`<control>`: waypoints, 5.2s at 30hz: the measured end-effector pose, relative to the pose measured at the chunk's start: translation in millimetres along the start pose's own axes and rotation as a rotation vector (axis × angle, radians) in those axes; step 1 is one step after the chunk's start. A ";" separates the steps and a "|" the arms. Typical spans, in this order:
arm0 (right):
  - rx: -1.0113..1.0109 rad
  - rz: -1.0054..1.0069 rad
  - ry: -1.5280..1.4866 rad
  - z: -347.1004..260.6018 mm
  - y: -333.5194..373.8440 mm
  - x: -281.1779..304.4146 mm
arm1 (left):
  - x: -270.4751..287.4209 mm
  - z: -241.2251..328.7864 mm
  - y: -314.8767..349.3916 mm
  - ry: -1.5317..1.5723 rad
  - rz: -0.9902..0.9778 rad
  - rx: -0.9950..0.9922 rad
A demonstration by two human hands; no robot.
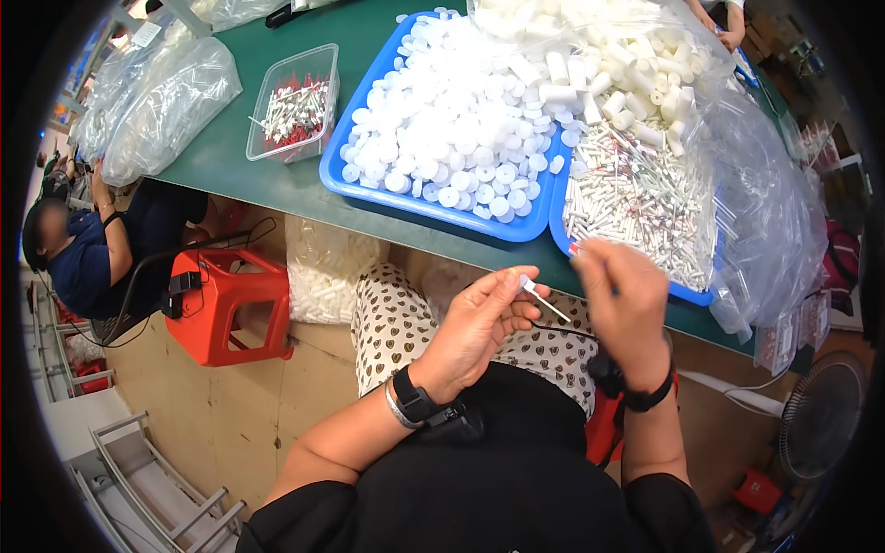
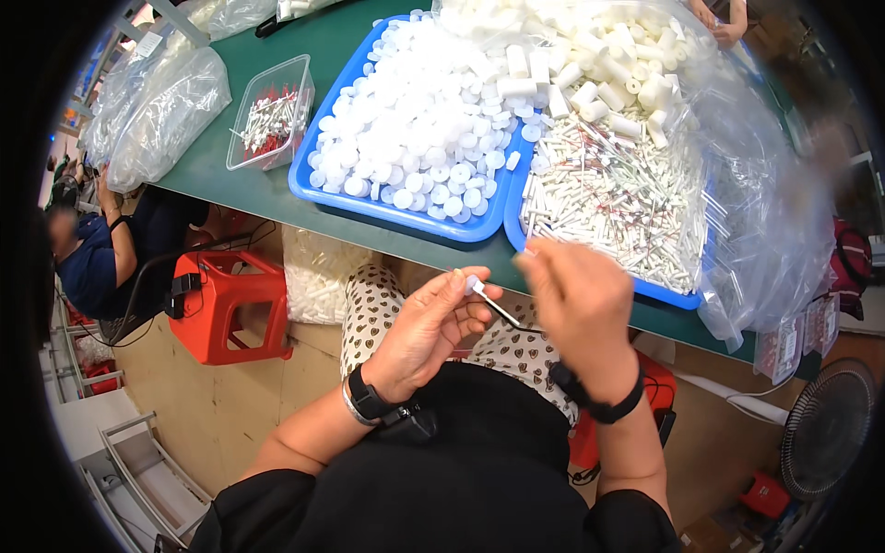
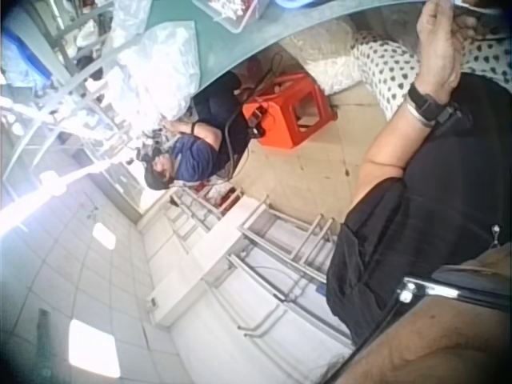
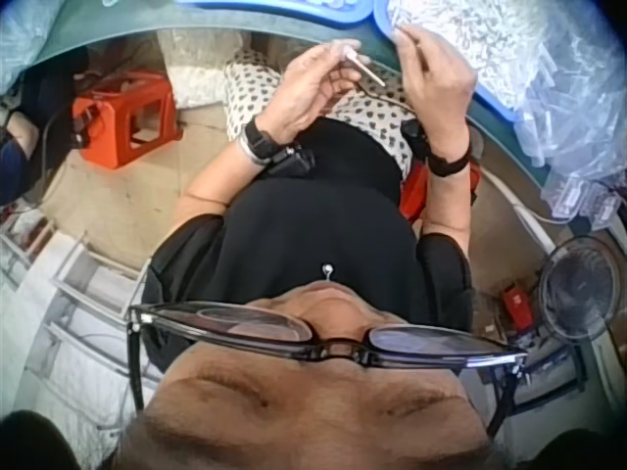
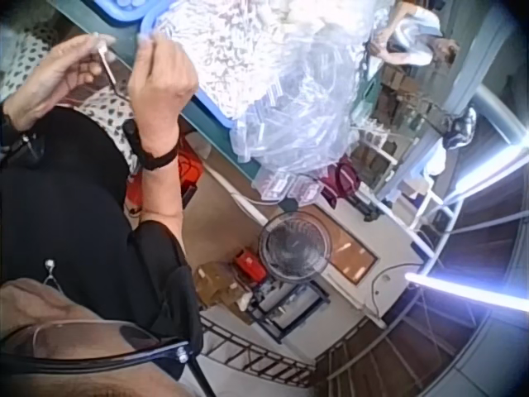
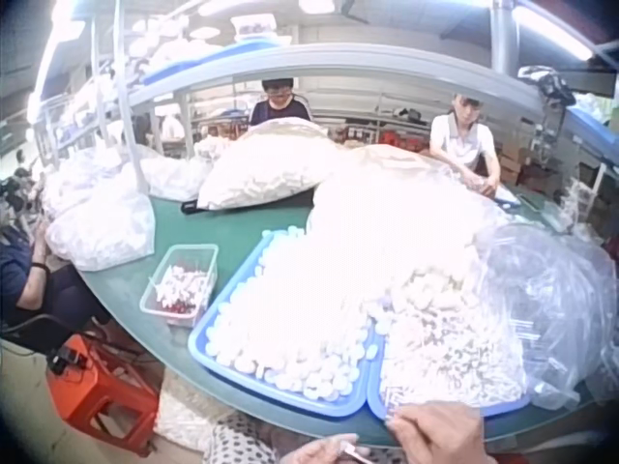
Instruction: The person repeatedly picks small white plastic caps and cylindrical components from blue trays on a table, inserts the components into the caps, and places the assembled units into a clear plastic container. The process is continuous and repetitive throughout the clip.
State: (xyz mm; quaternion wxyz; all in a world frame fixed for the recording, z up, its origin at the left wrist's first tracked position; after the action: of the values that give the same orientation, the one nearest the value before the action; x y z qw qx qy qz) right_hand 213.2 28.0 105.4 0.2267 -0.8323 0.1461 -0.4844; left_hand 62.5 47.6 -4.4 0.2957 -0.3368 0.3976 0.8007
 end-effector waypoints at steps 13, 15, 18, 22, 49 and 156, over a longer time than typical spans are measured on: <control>0.078 -0.094 0.132 38.8 -25.3 -19.0 | 0.6 3.6 0.4 -0.079 0.059 -0.059; 0.091 -0.037 0.114 40.0 -21.2 -17.2 | 0.0 4.6 0.3 -0.083 0.065 -0.058; 0.041 0.048 0.006 36.0 -10.1 -8.5 | -1.5 10.1 2.0 -0.062 0.076 -0.098; -0.008 0.013 -0.253 12.6 15.6 -1.8 | -4.7 27.5 6.6 -0.037 0.081 -0.184; -0.201 -0.257 -0.540 -2.1 30.9 -30.7 | -17.9 7.8 4.9 -0.143 0.035 -0.094; -0.209 0.386 0.173 85.7 14.4 126.0 | -23.1 6.3 5.3 -0.155 -0.118 0.074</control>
State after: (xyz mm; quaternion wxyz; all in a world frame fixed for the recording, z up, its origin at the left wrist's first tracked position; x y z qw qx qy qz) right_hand 349.1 -22.3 154.4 0.2145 -0.7633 0.3707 -0.4836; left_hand 70.5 45.4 18.7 0.3843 -0.2856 0.3824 0.7902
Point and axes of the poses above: each hand's wrist, its own y-axis away from the middle knuckle, its own x-axis out of the back of the hand, z = x × y, the point moved 6 cm from there along -y, towards the middle knuckle, and after that the axes turned 5 degrees about x, right-handed, at the moved point
